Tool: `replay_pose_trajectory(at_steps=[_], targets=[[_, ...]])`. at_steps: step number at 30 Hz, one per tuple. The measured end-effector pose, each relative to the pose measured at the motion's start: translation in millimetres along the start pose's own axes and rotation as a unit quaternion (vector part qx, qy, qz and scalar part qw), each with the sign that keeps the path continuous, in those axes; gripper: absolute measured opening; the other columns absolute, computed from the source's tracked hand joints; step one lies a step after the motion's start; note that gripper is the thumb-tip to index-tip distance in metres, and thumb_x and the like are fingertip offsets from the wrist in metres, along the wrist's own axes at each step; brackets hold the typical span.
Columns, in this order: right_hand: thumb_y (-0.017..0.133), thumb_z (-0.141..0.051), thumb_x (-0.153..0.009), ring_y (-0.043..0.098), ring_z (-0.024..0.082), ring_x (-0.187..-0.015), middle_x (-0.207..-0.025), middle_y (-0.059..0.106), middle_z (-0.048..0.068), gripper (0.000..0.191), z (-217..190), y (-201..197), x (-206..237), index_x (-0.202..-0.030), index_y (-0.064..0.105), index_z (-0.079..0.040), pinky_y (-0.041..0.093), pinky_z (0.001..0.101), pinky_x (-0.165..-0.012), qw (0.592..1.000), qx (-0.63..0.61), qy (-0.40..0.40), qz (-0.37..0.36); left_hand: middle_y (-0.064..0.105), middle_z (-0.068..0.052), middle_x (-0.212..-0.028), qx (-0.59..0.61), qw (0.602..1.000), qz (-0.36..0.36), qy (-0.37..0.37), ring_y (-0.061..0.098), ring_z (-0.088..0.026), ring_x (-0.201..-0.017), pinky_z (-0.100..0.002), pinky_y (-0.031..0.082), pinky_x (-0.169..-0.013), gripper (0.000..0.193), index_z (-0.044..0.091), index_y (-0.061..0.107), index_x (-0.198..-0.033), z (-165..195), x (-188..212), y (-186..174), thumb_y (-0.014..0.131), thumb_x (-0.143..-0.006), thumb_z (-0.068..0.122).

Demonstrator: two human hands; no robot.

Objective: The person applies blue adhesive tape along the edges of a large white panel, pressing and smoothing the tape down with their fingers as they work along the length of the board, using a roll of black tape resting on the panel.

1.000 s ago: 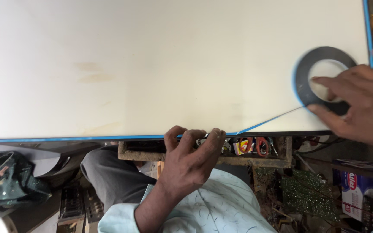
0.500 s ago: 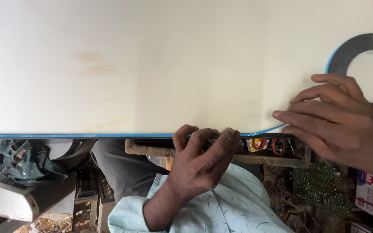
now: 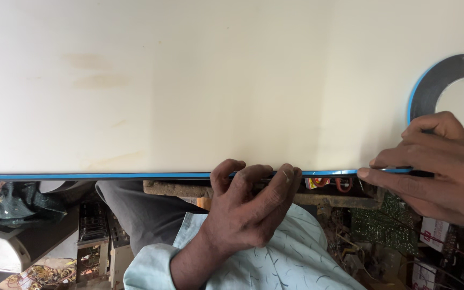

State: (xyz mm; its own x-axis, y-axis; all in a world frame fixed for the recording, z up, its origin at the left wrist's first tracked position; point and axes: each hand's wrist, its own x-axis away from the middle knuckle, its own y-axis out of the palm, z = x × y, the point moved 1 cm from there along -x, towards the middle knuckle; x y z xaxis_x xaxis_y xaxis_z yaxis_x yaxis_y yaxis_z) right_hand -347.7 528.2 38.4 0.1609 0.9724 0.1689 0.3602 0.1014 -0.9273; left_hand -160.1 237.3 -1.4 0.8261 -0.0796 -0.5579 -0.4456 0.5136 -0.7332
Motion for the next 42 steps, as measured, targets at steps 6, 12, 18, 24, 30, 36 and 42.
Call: replay_pose_trajectory(at_steps=[6, 12, 18, 24, 30, 36, 42], targets=[[0.080, -0.014, -0.082, 0.066, 0.003, -0.087, -0.107, 0.073, -0.010, 0.040, 5.0, 6.3, 7.9, -0.120, 0.076, -0.024, 0.038, 0.0434, -0.102, 0.996, 0.000, -0.056, 0.070, 0.060, 0.004, -0.137, 0.011, 1.000, -0.005, -0.002, 0.063, -0.016, -0.112, -0.044, 0.039, -0.100, 0.029, 0.011, 0.077, -0.127, 0.5, 0.6, -0.7, 0.082, -0.099, 0.015], [0.079, -0.011, -0.080, 0.068, 0.005, -0.084, -0.097, 0.073, -0.009, 0.042, -2.1, 9.0, 15.9, -0.120, 0.080, -0.025, 0.039, 0.0496, -0.104, 0.999, 0.038, -0.013, 0.016, 0.060, 0.006, -0.137, 0.007, 1.000, -0.010, -0.007, 0.063, -0.014, -0.112, -0.043, 0.039, -0.101, 0.028, 0.013, 0.077, -0.127, 1.8, 2.3, 0.2, 0.083, -0.100, 0.016], [0.079, -0.014, -0.084, 0.067, 0.005, -0.085, -0.100, 0.071, -0.008, 0.039, -8.8, 5.5, 11.9, -0.122, 0.077, -0.021, 0.037, 0.0488, -0.105, 0.998, 0.003, -0.015, 0.059, 0.059, 0.006, -0.137, 0.000, 1.000, -0.015, -0.011, 0.063, -0.014, -0.112, -0.044, 0.039, -0.103, 0.026, 0.014, 0.077, -0.127, 3.7, 0.4, -1.5, 0.082, -0.102, 0.016], [0.077, -0.014, -0.083, 0.067, 0.010, -0.087, -0.100, 0.073, -0.005, 0.041, -10.9, 3.6, 11.8, -0.123, 0.076, -0.017, 0.037, 0.0524, -0.106, 0.998, 0.028, -0.028, 0.038, 0.059, 0.007, -0.138, 0.006, 1.000, -0.016, -0.016, 0.064, -0.013, -0.110, -0.045, 0.039, -0.103, 0.025, 0.015, 0.078, -0.126, 5.6, -0.1, -0.1, 0.080, -0.101, 0.017], [0.076, -0.012, -0.084, 0.069, 0.010, -0.090, -0.104, 0.074, -0.004, 0.039, -13.9, 1.9, 12.9, -0.123, 0.075, -0.017, 0.039, 0.0512, -0.105, 0.999, 0.021, -0.007, 0.033, 0.059, 0.007, -0.138, -0.007, 1.000, -0.015, -0.014, 0.064, -0.014, -0.109, -0.044, 0.039, -0.103, 0.025, 0.016, 0.078, -0.127, 6.6, 0.6, 1.5, 0.080, -0.103, 0.019], [0.074, -0.012, -0.086, 0.069, 0.012, -0.093, -0.106, 0.074, -0.001, 0.039, -14.4, 2.8, 14.7, -0.125, 0.074, -0.015, 0.040, 0.0514, -0.105, 0.998, 0.042, -0.016, 0.036, 0.059, 0.008, -0.137, -0.011, 1.000, -0.023, -0.015, 0.064, -0.013, -0.109, -0.044, 0.038, -0.105, 0.024, 0.016, 0.077, -0.128, 7.8, 0.9, 2.6, 0.079, -0.104, 0.020], [0.072, -0.010, -0.088, 0.069, 0.012, -0.095, -0.106, 0.075, -0.001, 0.040, -14.5, 7.8, 19.8, -0.128, 0.073, -0.015, 0.040, 0.0515, -0.108, 0.997, 0.062, -0.018, 0.042, 0.059, 0.008, -0.136, -0.013, 1.000, -0.020, -0.015, 0.064, -0.013, -0.108, -0.045, 0.038, -0.105, 0.025, 0.017, 0.077, -0.128, 8.1, 2.4, 4.9, 0.079, -0.104, 0.021]])
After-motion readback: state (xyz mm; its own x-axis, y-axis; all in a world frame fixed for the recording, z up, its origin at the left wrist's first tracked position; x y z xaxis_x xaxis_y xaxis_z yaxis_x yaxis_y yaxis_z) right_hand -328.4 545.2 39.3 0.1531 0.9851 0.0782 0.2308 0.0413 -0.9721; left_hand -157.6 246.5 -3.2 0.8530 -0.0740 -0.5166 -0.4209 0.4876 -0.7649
